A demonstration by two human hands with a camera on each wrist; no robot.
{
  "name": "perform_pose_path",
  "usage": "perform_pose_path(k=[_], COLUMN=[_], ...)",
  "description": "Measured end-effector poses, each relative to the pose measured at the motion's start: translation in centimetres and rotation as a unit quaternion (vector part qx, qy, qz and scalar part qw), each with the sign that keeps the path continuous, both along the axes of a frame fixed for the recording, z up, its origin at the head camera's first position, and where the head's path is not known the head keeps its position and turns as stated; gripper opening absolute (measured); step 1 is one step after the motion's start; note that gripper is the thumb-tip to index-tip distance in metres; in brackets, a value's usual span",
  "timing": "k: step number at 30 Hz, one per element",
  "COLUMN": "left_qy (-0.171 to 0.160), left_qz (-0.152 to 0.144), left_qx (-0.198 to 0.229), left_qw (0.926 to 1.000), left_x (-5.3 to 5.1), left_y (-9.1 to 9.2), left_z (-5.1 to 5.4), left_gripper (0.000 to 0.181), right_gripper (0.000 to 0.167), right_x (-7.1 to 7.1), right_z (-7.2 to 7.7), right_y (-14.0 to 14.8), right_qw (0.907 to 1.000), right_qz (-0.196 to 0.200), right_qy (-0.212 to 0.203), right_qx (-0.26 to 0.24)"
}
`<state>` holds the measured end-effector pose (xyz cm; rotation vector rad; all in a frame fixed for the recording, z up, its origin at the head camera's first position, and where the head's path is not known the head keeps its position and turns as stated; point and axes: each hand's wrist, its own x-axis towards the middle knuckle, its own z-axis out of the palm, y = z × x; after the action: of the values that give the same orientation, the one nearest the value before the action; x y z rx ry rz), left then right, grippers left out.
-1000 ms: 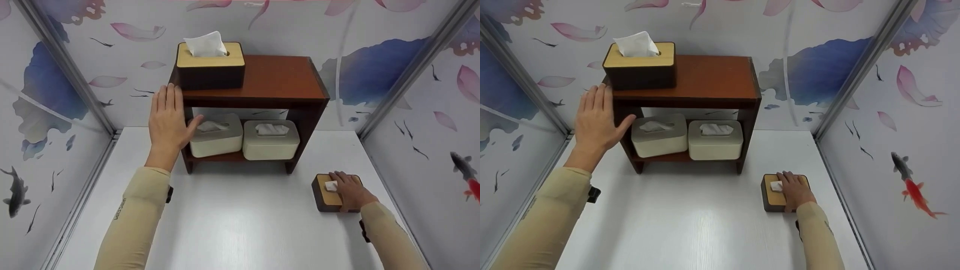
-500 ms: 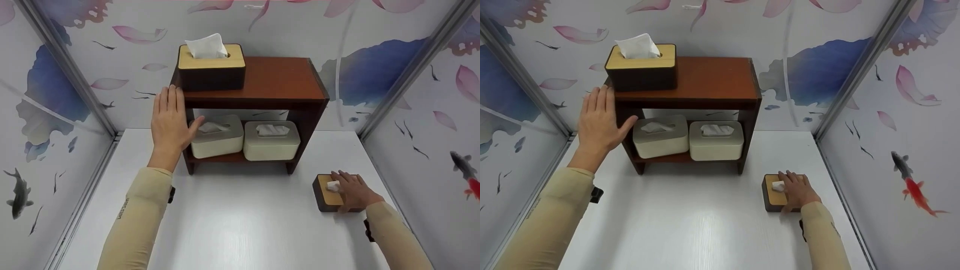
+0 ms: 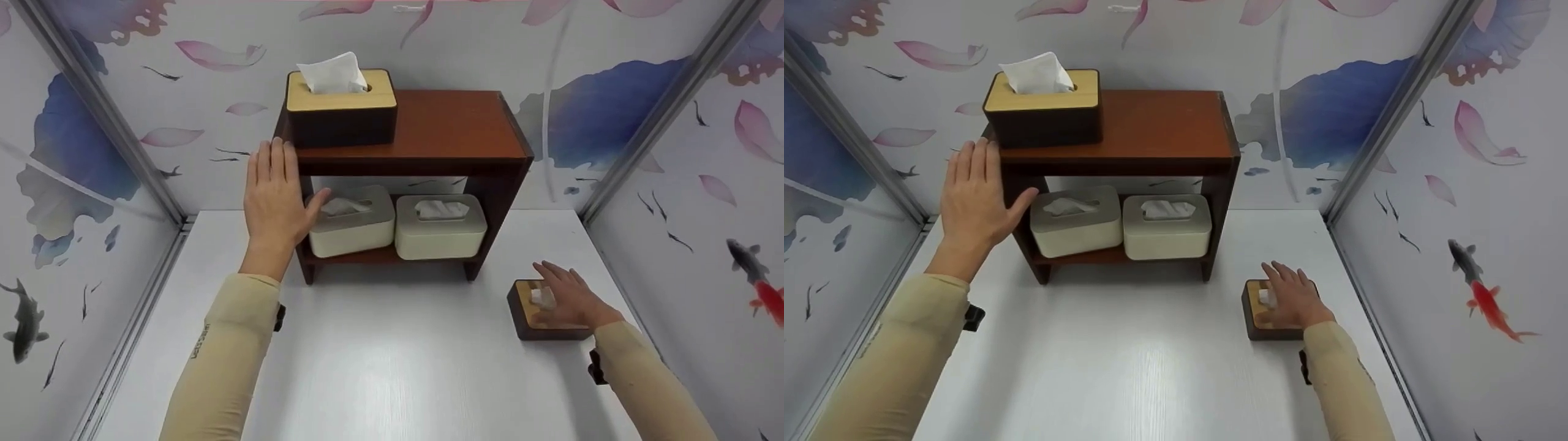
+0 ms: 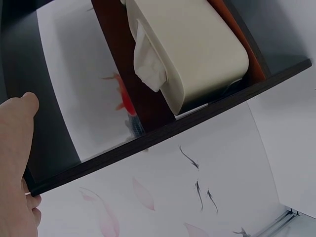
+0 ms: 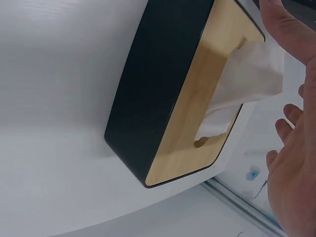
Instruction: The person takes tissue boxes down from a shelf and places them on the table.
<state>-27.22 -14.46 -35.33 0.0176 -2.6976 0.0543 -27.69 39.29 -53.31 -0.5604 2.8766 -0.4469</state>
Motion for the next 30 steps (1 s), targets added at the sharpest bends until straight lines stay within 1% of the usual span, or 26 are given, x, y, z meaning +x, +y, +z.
perform_pose_path(k=[3,7,10,14,16,19,22,26,30], left_qy=[0.003,0.010,0.008,0.003,0.001,0.004,0.006,0.003,0.000], left_qz=[-0.001,-0.001,-0.004,-0.007,-0.006,-0.007,-0.010,-0.011,-0.010], left_qx=[0.004,0.004,0.005,0.010,0.009,0.009,0.010,0.010,0.007], left_qw=[1.0000,0.9999,0.9999,0.9999,0.9999,0.9999,0.9999,0.9999,0.9999], left_x=[0.0,0.0,0.0,0.1,0.1,0.1,0.1,0.1,0.0], left_y=[0.0,0.0,0.0,-0.1,-0.2,-0.2,-0.2,-0.1,-0.2], left_z=[0.0,0.0,-0.1,-0.2,-0.2,-0.3,-0.2,-0.1,-0.1], left_gripper=[0.098,0.097,0.096,0.096,0.096,0.096,0.096,0.096,0.097], right_gripper=[0.107,0.103,0.101,0.100,0.099,0.094,0.089,0.086,0.086], right_x=[-0.1,-0.1,-0.2,-0.3,-0.3,-0.1,0.1,0.0,0.1], right_z=[0.2,0.2,-0.1,-0.5,-0.5,-0.1,0.5,1.2,2.2], right_y=[-0.8,-1.9,-2.7,-4.0,-4.7,-5.8,-6.9,-8.8,-10.9], right_qw=[1.0000,0.9997,0.9991,0.9980,0.9971,0.9965,0.9951,0.9920,0.9884], right_qz=[0.003,0.023,0.040,0.055,0.065,0.078,0.097,0.124,0.149], right_qy=[0.005,0.012,0.016,0.029,0.030,0.014,-0.001,-0.007,-0.012], right_qx=[0.002,0.000,-0.003,0.015,0.025,0.027,0.019,0.020,0.028])
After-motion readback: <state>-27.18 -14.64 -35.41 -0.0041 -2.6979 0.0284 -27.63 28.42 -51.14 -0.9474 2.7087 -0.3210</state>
